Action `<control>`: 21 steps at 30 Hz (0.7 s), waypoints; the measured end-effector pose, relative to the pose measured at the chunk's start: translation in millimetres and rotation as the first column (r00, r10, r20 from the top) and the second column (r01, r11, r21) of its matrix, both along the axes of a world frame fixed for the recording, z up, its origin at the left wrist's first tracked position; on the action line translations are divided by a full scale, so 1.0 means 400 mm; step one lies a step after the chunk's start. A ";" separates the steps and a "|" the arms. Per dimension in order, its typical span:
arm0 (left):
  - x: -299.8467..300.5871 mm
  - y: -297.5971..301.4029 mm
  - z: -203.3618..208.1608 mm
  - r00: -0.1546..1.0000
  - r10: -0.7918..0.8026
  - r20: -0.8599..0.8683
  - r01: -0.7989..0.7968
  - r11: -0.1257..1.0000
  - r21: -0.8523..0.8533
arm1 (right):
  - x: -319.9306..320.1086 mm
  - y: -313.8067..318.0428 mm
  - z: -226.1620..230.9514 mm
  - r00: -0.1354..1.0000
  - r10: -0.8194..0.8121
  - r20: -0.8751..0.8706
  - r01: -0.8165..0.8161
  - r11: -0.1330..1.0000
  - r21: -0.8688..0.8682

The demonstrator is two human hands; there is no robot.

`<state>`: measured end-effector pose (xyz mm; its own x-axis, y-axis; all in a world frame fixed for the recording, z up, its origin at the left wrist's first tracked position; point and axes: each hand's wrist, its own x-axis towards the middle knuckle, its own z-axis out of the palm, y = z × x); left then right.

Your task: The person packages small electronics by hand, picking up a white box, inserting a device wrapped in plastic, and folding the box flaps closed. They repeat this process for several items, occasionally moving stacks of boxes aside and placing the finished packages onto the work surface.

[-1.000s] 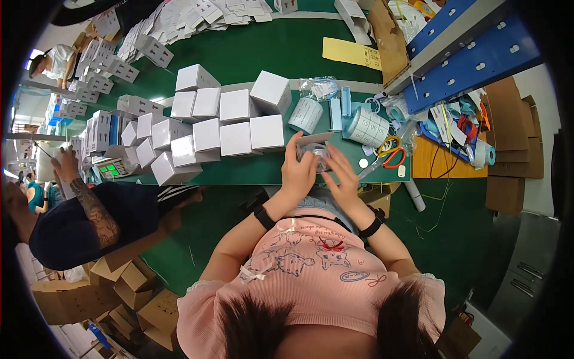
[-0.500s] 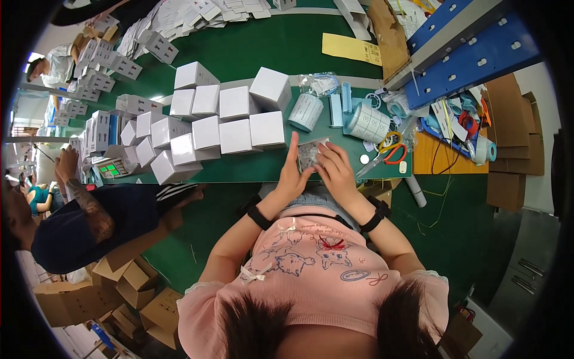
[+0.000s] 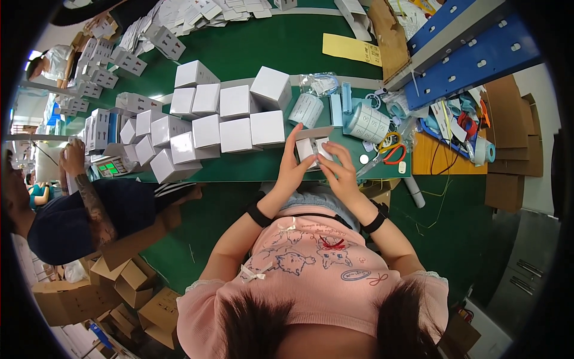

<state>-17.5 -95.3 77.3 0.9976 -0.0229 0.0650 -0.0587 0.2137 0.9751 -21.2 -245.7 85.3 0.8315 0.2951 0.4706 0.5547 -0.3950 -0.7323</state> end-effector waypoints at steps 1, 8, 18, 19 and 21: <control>-0.001 0.002 -0.002 1.000 -0.002 0.000 0.002 1.000 0.000 | -0.003 0.000 0.002 1.000 -0.011 -0.017 0.011 1.000 0.002; -0.002 0.029 -0.051 0.857 -0.064 0.511 -0.131 0.933 0.336 | -0.008 -0.001 -0.003 0.953 -0.070 -0.295 0.098 0.992 0.080; -0.009 0.074 0.046 0.839 -0.327 0.434 -0.036 0.764 0.644 | 0.018 -0.077 0.009 0.873 0.281 -0.399 -0.071 0.882 0.466; -0.012 0.072 0.055 0.857 -0.333 0.393 -0.014 0.748 0.664 | 0.029 -0.080 0.019 0.909 0.264 -0.323 -0.156 0.933 0.324; -0.013 0.073 0.065 0.873 -0.340 0.350 0.010 0.730 0.683 | 0.044 -0.082 0.030 0.952 0.265 -0.156 -0.268 0.964 0.003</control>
<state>-22.9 -66.2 103.4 0.8387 -0.3943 0.3755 -0.5250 -0.4024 0.7500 -3.5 -278.5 97.3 0.7833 0.5228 0.3364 0.5231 -0.2619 -0.8110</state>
